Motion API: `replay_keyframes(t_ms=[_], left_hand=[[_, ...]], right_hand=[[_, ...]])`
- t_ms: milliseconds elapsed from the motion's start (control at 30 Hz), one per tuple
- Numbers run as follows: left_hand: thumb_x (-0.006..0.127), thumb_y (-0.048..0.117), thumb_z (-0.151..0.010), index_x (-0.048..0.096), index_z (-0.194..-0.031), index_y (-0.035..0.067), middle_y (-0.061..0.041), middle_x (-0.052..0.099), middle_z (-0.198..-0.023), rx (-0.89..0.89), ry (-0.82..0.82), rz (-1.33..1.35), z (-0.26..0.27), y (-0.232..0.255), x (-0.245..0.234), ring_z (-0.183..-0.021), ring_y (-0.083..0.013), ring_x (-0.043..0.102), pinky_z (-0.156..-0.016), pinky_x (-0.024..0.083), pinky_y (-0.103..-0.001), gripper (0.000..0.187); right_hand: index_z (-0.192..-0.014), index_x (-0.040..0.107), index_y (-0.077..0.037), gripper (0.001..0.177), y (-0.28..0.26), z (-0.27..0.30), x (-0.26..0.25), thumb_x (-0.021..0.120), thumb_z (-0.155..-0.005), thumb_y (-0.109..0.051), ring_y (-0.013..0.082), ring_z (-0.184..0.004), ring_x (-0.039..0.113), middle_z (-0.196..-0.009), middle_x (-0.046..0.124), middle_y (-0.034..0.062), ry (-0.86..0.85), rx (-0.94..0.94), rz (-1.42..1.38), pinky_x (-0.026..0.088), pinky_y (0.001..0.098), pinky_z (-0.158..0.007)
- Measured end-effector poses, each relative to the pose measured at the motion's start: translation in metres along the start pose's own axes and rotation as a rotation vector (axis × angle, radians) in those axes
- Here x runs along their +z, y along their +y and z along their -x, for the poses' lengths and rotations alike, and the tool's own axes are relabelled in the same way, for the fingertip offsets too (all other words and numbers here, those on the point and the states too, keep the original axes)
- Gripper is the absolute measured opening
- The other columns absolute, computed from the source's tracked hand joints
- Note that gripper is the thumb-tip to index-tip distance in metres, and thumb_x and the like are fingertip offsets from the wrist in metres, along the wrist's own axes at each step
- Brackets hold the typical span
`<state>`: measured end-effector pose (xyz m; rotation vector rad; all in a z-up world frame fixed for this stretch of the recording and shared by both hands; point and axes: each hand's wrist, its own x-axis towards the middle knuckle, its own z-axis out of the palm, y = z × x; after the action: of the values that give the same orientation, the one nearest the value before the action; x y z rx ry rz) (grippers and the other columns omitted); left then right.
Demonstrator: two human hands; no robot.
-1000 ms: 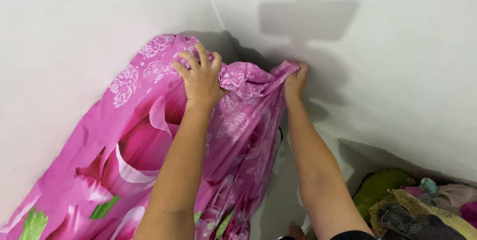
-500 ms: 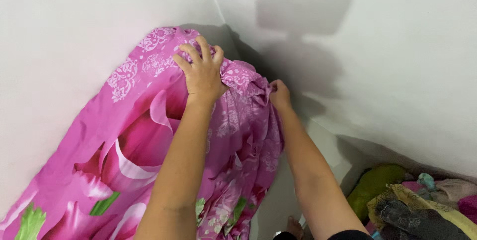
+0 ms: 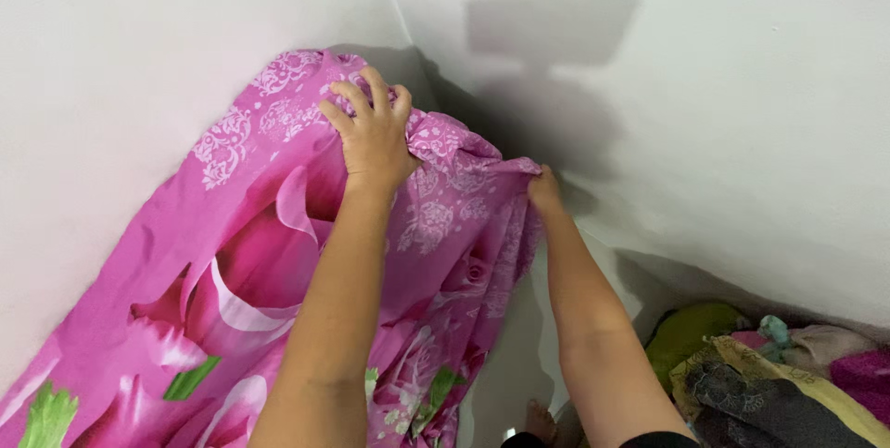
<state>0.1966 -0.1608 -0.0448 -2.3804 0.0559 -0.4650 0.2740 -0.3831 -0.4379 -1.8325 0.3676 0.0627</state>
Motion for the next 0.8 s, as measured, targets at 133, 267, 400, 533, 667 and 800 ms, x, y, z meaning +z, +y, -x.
replay_keyframes(t_ms=[133,267,400,533,667,800], left_hand=[[0.08,0.067,-0.06,0.053,-0.14,0.021,-0.022,0.039,-0.15,0.003,-0.006,0.005,-0.001,-0.001,-0.001,-0.129,-0.0555,0.038,-0.1,0.034,-0.074,0.097],[0.081,0.065,-0.058,0.052,-0.141,0.021,-0.022,0.039,-0.149,-0.003,-0.011,0.018,-0.002,-0.001,-0.001,-0.129,-0.0561,0.037,-0.099,0.034,-0.074,0.098],[0.081,0.062,-0.058,0.052,-0.14,0.021,-0.022,0.038,-0.15,0.002,0.012,0.034,0.0,-0.002,-0.002,-0.129,-0.0562,0.037,-0.099,0.033,-0.075,0.096],[0.081,0.06,-0.059,0.052,-0.141,0.02,-0.023,0.038,-0.15,0.003,-0.031,0.073,0.0,-0.001,-0.003,-0.13,-0.0572,0.036,-0.1,0.032,-0.076,0.096],[0.079,0.055,-0.063,0.053,-0.139,0.021,-0.023,0.038,-0.151,-0.005,0.024,0.065,-0.001,0.0,0.002,-0.129,-0.0577,0.037,-0.1,0.032,-0.076,0.087],[0.078,0.053,-0.061,0.053,-0.139,0.022,-0.023,0.038,-0.151,0.001,0.004,0.067,-0.001,0.0,0.002,-0.128,-0.0582,0.037,-0.099,0.033,-0.075,0.088]], right_hand=[[-0.114,0.058,0.001,0.024,0.0,-0.011,-0.007,0.053,-0.094,-0.012,0.0466,-0.108,0.063,-0.112,0.066,0.0281,0.146,-0.188,0.059,0.049,0.0515,-0.095],[-0.107,0.058,0.0,0.02,-0.039,-0.014,-0.026,0.059,-0.09,-0.009,0.0425,-0.11,0.059,-0.113,0.061,0.0237,0.239,-0.425,0.046,0.047,0.0472,-0.098],[-0.118,0.057,0.001,0.027,-0.116,0.007,-0.049,0.06,-0.093,-0.008,0.0402,-0.118,0.054,-0.122,0.056,0.0225,0.282,-0.66,-0.083,0.043,0.0457,-0.105],[-0.118,0.057,0.001,0.029,-0.174,0.02,-0.059,0.064,-0.091,-0.008,0.0361,-0.12,0.055,-0.126,0.058,0.0192,0.335,-0.878,-0.151,0.044,0.0427,-0.108],[-0.119,0.053,0.001,0.032,-0.173,0.023,-0.05,0.064,-0.089,-0.002,0.0378,-0.124,0.053,-0.135,0.053,0.0217,0.191,-0.993,-0.222,0.043,0.042,-0.108],[-0.111,0.054,-0.004,0.026,-0.144,0.021,-0.036,0.071,-0.092,-0.007,0.033,-0.112,0.061,-0.126,0.061,0.0183,-0.029,-0.587,-0.049,0.049,0.039,-0.098]])
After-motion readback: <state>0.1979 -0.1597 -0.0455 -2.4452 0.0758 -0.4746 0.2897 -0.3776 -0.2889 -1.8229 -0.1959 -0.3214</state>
